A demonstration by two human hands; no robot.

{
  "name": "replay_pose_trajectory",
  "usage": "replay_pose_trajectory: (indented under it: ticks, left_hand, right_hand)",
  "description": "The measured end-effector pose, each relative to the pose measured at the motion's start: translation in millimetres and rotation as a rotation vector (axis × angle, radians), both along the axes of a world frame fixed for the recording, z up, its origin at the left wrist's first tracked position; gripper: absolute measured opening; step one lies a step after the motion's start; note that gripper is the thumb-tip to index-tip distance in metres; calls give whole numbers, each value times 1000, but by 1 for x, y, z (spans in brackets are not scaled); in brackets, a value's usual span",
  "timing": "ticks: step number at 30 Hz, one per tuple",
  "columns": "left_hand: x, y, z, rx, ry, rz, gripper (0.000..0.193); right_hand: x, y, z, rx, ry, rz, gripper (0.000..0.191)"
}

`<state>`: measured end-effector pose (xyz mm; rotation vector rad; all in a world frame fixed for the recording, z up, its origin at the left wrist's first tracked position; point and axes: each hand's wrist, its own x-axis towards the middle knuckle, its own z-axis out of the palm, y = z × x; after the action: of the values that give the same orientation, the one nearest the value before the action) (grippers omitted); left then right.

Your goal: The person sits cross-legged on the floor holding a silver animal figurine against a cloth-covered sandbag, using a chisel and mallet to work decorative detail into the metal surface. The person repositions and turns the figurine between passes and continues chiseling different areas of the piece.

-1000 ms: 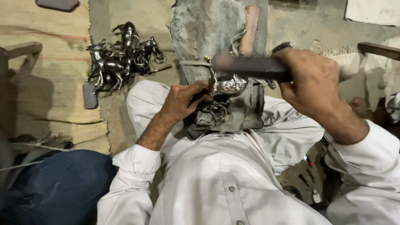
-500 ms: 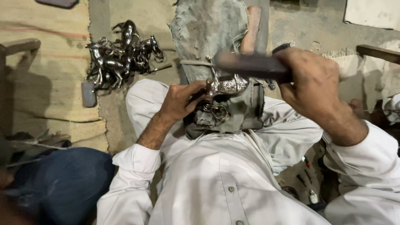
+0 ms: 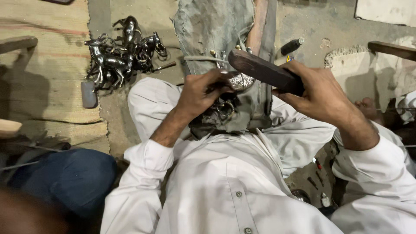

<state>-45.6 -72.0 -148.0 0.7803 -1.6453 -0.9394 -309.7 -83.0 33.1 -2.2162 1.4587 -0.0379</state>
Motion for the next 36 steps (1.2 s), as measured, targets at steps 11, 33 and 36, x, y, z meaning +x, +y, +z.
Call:
replay_pose_trajectory:
  ticks: [11, 33, 36]
  left_hand:
    - [-19, -26, -13, -403, -235, -21, 37]
    - [-9, -41, -10, -542, -250, 10, 28]
    - [-10, -41, -12, -529, -201, 5, 26]
  right_hand:
    - [-43, 34, -31, -595, 1, 63, 33]
    - [-41, 26, -18, -852, 402, 187, 28]
    - [-34, 23, -9, -864, 453, 202, 20]
